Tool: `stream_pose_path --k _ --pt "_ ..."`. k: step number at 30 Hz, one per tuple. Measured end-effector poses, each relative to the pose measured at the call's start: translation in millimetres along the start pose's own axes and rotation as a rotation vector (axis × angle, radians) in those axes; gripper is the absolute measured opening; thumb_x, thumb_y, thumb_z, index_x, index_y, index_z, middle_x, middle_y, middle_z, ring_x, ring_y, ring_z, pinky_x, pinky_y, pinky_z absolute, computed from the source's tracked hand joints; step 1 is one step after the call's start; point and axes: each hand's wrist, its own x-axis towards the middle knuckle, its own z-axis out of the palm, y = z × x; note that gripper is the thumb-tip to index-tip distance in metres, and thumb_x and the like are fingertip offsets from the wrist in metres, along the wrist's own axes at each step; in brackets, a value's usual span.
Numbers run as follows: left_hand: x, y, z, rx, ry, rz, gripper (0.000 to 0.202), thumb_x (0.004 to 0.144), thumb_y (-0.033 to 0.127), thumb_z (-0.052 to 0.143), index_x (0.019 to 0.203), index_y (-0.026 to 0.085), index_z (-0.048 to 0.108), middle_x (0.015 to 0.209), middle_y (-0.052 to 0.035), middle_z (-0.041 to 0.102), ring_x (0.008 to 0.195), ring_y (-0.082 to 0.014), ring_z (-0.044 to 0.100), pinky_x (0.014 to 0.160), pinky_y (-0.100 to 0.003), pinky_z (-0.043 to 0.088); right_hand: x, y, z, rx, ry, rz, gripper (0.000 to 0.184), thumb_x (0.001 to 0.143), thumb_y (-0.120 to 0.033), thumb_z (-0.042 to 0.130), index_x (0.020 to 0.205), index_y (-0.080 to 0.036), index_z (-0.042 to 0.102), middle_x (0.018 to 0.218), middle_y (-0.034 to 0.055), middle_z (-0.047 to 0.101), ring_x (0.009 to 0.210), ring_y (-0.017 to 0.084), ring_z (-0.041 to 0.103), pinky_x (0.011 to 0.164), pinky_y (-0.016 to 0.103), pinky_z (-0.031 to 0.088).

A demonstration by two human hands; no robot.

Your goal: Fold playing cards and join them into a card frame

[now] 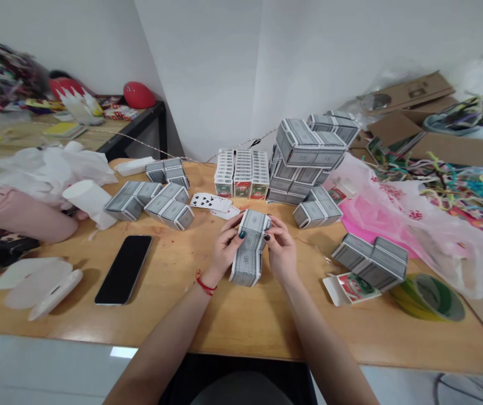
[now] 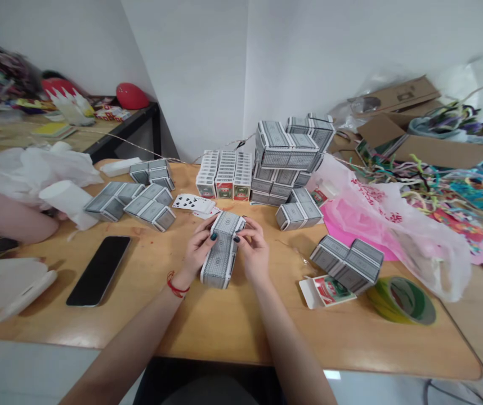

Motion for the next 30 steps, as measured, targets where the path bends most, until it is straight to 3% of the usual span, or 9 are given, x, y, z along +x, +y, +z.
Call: stream_pose_path --k 8,18,22,25,27,30 --pt "-2 -2 -2.2 0.022 -0.026 -0.001 0.024 0.082 0.031 0.047 0.066 0.016 0.056 0.127 -0.0090 0.046 0.117 -0.0213 0.042 0.100 -0.041 0.031 -2 1 2 -0.083 0.009 0.000 0.039 0.067 -0.029 0.064 0.106 -0.024 0.058 0.122 0.0067 0.052 0.116 0.022 0.044 0.095 0.041 0.038" --pt "-4 3 -1.3 0.036 -0.035 -0.019 0.024 0.082 0.033 0.046 0.069 0.016 0.057 0.128 -0.0096 0.044 0.116 -0.0220 0.042 0.099 -0.042 0.031 -7 4 0 -0.278 -0.042 -0.047 0.038 0.077 -0.034 0.054 0.114 -0.026 0.054 0.130 0.0023 0.045 0.122 0.019 0.037 0.105 0.042 0.023" --pt "-4 3 -1.1 0.024 -0.046 -0.017 0.023 0.081 0.034 0.048 0.070 0.016 0.058 0.129 -0.0091 0.044 0.117 -0.0221 0.041 0.100 -0.042 0.030 -14 2 5 -0.380 -0.081 -0.151 0.046 0.081 -0.043 0.044 0.124 -0.026 0.044 0.135 0.0021 0.038 0.128 0.018 0.027 0.107 0.041 0.017" --pt "-2 0 -1.9 -0.028 -0.029 -0.041 0.022 0.080 0.034 0.050 0.069 0.016 0.058 0.129 -0.0083 0.044 0.118 -0.0223 0.041 0.101 -0.041 0.030 -17 -2 9 -0.374 -0.136 -0.152 0.052 0.081 -0.048 0.041 0.129 -0.027 0.037 0.137 0.0025 0.034 0.131 0.018 0.020 0.108 0.040 0.012" --pt "0 -4 -3.1 -0.092 -0.006 -0.093 0.023 0.077 0.034 0.053 0.063 0.016 0.057 0.129 -0.0066 0.045 0.119 -0.0231 0.040 0.100 -0.041 0.030 -15 -3 9 -0.312 -0.167 -0.102 0.053 0.081 -0.050 0.039 0.129 -0.027 0.037 0.137 0.0024 0.035 0.130 0.017 0.021 0.107 0.039 0.014" --pt "2 -14 -4.4 -0.267 0.055 -0.243 0.023 0.072 0.036 0.059 0.061 0.016 0.057 0.126 -0.0045 0.048 0.115 -0.0250 0.045 0.095 -0.039 0.037 -8 1 3 -0.116 -0.160 0.045 0.054 0.080 -0.054 0.038 0.126 -0.026 0.040 0.133 0.0038 0.041 0.125 0.018 0.033 0.101 0.038 0.027"
